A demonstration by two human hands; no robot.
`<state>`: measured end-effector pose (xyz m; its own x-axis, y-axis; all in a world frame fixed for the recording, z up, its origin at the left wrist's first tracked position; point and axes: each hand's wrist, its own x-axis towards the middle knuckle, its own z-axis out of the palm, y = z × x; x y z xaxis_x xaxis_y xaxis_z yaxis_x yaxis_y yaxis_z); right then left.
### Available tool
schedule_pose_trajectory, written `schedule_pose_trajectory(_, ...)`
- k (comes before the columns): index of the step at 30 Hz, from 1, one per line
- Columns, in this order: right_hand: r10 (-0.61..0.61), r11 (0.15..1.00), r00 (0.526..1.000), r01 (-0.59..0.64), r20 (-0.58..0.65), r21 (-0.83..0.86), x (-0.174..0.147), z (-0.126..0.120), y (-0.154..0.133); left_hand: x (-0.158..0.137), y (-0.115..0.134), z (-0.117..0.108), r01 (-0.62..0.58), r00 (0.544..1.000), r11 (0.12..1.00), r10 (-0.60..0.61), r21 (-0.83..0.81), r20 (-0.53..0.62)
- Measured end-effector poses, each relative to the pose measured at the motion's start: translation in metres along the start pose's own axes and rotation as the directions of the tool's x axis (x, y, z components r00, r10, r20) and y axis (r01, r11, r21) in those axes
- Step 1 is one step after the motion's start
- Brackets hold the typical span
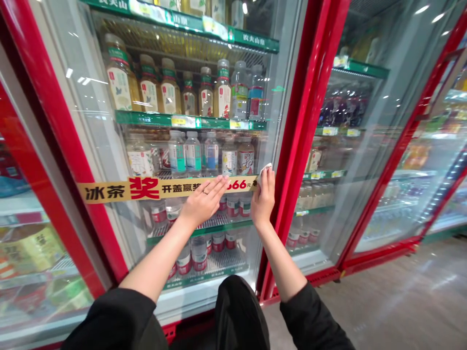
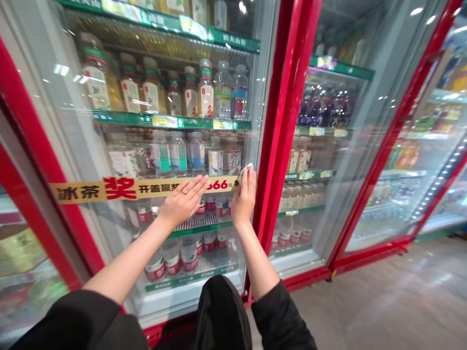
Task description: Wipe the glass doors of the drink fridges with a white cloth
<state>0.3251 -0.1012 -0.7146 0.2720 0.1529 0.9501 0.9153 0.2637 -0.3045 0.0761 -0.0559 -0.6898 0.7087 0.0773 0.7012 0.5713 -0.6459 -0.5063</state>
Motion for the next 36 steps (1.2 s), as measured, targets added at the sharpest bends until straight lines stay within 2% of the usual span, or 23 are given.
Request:
schedule_pose_trajectory(3,-0.053,0.998,0.997,0.052,0.057,0.022,-0.020,0.001,0.004,0.000,0.000,-0.001,0.002,1.000,1.000,-0.001,-0.023,0.018)
schedule_pose_trajectory(6,0.006,1.000,0.998,-0.006,0.057,0.015,-0.032,-0.006,0.019,0.001,0.001,-0.001,0.005,1.000,1.000,-0.005,-0.026,0.015)
schedule_pose_trajectory(10,0.071,0.997,0.997,-0.071,0.022,0.005,-0.017,-0.005,0.024,0.002,0.001,-0.003,0.012,1.000,1.000,-0.011,-0.023,0.029)
schedule_pose_trajectory(14,-0.003,1.000,0.998,0.001,0.058,0.024,-0.003,0.001,0.015,0.002,0.002,-0.004,0.008,0.998,1.000,-0.006,-0.029,0.062)
schedule_pose_trajectory(18,-0.091,0.995,0.989,0.085,0.113,0.057,-0.010,-0.003,0.022,0.002,0.002,-0.005,0.028,0.995,0.997,-0.020,-0.073,0.103)
schedule_pose_trajectory(21,-0.057,0.998,0.996,0.054,0.075,0.037,-0.012,-0.003,0.027,0.005,0.003,-0.006,0.048,0.992,0.992,-0.034,-0.114,0.123)
schedule_pose_trajectory(25,0.004,1.000,0.999,-0.005,0.035,0.018,-0.002,0.006,0.015,0.008,0.000,-0.014,0.019,0.995,0.993,-0.007,-0.115,0.100)
schedule_pose_trajectory(29,-0.018,0.999,0.987,0.010,0.160,0.046,-0.001,0.003,0.005,0.001,-0.020,-0.035,-0.075,0.997,0.996,0.077,-0.056,0.033)
schedule_pose_trajectory(32,-0.054,0.997,0.963,0.037,0.263,0.068,-0.008,-0.011,0.011,-0.012,-0.046,-0.054,-0.063,0.997,0.998,0.064,-0.022,0.035)
schedule_pose_trajectory(36,0.013,0.999,0.972,-0.025,0.235,0.048,-0.010,-0.018,0.014,-0.026,-0.076,-0.066,-0.023,0.993,0.999,0.020,0.028,0.115)
